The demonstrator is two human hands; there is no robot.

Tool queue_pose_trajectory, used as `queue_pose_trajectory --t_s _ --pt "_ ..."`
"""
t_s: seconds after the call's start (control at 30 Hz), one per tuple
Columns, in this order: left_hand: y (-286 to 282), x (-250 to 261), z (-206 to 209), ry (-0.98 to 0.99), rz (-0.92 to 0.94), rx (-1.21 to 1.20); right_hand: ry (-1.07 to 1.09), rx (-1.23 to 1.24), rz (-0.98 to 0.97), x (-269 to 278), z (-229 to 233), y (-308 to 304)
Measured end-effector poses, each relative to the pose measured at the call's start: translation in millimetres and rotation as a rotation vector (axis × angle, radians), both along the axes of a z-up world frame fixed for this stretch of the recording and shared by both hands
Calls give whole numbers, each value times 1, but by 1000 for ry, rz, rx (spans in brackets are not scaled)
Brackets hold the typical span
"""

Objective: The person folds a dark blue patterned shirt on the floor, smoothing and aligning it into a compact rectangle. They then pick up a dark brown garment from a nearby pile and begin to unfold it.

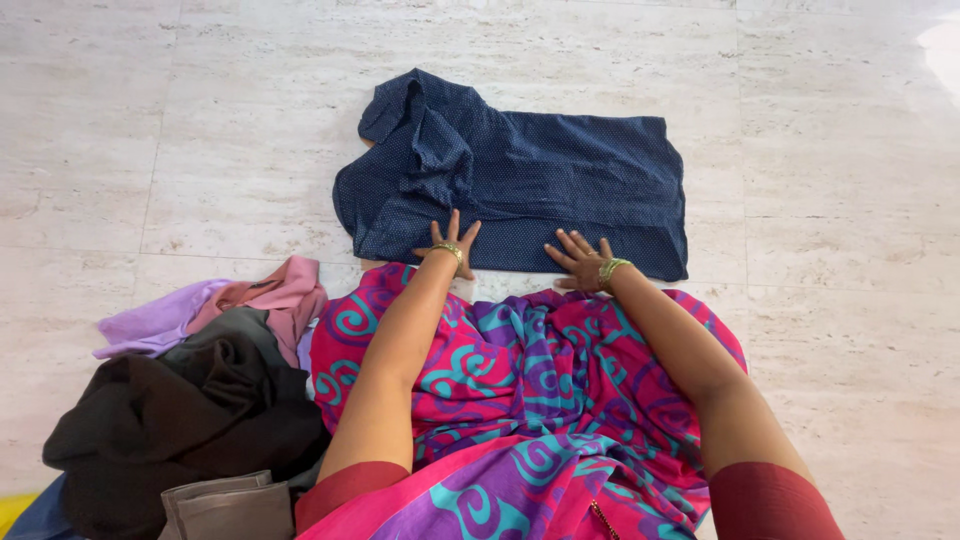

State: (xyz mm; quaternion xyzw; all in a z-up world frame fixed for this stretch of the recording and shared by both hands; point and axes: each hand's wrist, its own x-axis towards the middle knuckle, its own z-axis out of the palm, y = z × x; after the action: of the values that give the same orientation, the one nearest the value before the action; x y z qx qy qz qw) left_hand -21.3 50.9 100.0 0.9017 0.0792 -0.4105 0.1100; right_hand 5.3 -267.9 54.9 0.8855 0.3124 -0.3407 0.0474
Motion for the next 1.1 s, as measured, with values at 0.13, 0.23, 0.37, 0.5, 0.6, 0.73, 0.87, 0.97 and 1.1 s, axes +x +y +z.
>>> queue_pose_trajectory --t_s 0.13,0.23,0.37,0.5,0.6,0.73,0.87,0.97,1.1 --pt "27 2 5 7 296 198 7 -198 -329 29 26 -52" --pt "37 0 -5 207 345 200 50 -303 -410 32 31 -72" --pt "29 -4 -23 416 -12 280 158 -386 -355 29 27 -77" --pt "39 1 -19 529 -39 157 180 -345 -401 20 26 -82" --pt "73 21 0 97 84 -16 60 3 -498 28 30 -89" --pt "126 48 13 -502 621 -223 -236 371 -530 45 26 -88" --pt "152 88 15 -864 1052 -193 -208 400 -424 54 14 -74" --pt "161 119 13 -612 1315 -453 -159 315 -347 57 8 -63" --pt "160 149 -11 -526 959 -245 -92 277 -381 59 12 -60"
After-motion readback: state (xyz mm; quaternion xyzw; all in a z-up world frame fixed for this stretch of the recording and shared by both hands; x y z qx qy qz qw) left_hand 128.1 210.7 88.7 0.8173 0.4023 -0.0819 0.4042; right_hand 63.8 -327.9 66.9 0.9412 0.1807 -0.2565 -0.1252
